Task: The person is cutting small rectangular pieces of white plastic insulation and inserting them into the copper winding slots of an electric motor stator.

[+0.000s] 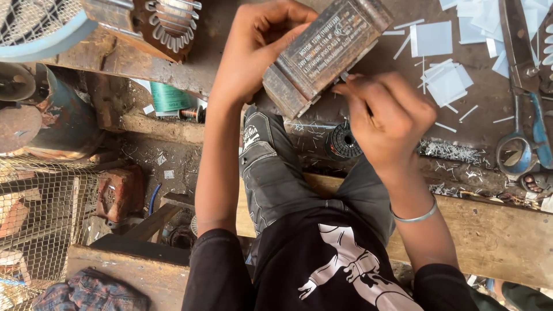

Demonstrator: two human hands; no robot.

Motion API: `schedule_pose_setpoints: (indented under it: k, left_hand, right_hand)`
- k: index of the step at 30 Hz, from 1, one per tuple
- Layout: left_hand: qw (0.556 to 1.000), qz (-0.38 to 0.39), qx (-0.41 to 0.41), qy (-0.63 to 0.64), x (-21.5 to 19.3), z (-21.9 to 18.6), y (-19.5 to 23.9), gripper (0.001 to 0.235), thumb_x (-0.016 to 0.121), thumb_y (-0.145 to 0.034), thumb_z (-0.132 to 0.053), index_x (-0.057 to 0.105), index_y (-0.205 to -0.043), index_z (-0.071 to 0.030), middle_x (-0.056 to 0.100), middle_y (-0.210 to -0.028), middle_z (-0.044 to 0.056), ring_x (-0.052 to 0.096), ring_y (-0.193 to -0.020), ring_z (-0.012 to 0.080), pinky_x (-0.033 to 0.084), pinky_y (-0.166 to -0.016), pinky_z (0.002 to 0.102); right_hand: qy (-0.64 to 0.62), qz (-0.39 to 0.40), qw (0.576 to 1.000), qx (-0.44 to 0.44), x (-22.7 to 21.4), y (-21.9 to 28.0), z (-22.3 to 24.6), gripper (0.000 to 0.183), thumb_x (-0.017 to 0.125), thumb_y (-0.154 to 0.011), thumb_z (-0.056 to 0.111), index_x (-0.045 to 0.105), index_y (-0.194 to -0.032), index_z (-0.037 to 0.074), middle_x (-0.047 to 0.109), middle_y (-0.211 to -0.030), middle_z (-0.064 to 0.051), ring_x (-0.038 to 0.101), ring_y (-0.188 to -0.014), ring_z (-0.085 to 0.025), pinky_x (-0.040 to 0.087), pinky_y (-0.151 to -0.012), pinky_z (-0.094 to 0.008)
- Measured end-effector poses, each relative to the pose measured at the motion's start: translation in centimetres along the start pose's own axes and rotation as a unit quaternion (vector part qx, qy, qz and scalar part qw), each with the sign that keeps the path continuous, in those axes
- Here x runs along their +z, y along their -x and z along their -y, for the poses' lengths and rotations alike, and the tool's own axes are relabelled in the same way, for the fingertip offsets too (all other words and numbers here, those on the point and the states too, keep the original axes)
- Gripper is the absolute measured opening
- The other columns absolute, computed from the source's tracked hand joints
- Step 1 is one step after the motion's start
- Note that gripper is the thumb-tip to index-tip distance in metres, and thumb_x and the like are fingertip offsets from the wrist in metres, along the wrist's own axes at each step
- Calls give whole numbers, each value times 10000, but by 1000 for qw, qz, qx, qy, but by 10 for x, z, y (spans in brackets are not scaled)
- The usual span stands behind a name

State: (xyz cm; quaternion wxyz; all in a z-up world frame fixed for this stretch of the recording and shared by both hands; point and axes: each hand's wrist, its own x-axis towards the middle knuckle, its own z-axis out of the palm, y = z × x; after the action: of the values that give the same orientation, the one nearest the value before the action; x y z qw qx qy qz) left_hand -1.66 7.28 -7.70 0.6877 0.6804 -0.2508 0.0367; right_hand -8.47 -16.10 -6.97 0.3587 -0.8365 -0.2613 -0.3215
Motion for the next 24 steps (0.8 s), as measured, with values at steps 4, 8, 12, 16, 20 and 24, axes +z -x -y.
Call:
schedule_pose_setpoints:
  k: [4,8,12,16,20,24]
  left_hand:
    - [1000,0,-5,-30,3,-4,0,159,668,-1093,-99,729,-1137,42,767,-1007,50,718,-920,70,599,-839,234]
    - [992,-3,5,-122,0,-5,1,181,669,-1085,-115,751,-1099,46,778,-961,66,688,-856,67,566,-778,235]
    - [996,11,6,-86,2,-5,2,203,632,-1120,-121,732,-1147,53,771,-985,67,682,-899,58,568,-818,234]
    - [998,17,4,-53,1,0,3,180,646,-1116,-110,727,-1157,46,768,-1036,70,689,-941,80,574,-859,236]
    - [999,27,-11,42,6,5,10,173,668,-1111,-116,707,-1186,34,767,-1090,74,722,-989,110,598,-903,257]
    - [878,-437,123,-154,41,-13,41,178,687,-1071,-177,710,-1147,-18,739,-1034,49,671,-834,97,542,-734,225]
  right_hand:
    - [19,27,998,-54,-14,-16,10,305,940,-831,114,715,-984,-24,723,-901,-121,715,-779,-248,537,-644,-325]
    - [1,34,999,-19,-18,-4,-8,245,910,-881,10,691,-977,-42,726,-856,-124,696,-681,-172,487,-534,-223]
    - [28,39,998,32,-7,-9,-16,206,890,-958,-32,690,-915,-14,732,-844,-101,714,-730,-151,508,-601,-260]
    - [-34,55,997,46,-5,-16,-14,129,783,-948,-44,669,-929,12,760,-923,-72,761,-816,-109,560,-665,-206]
    - [71,42,995,49,-22,-7,-2,249,940,-845,14,702,-783,-20,667,-659,-98,582,-505,-165,388,-443,-303]
    - [135,-83,987,-3,-78,44,-18,94,782,-1024,-105,721,-1017,-34,703,-935,-139,666,-799,-228,508,-669,-304]
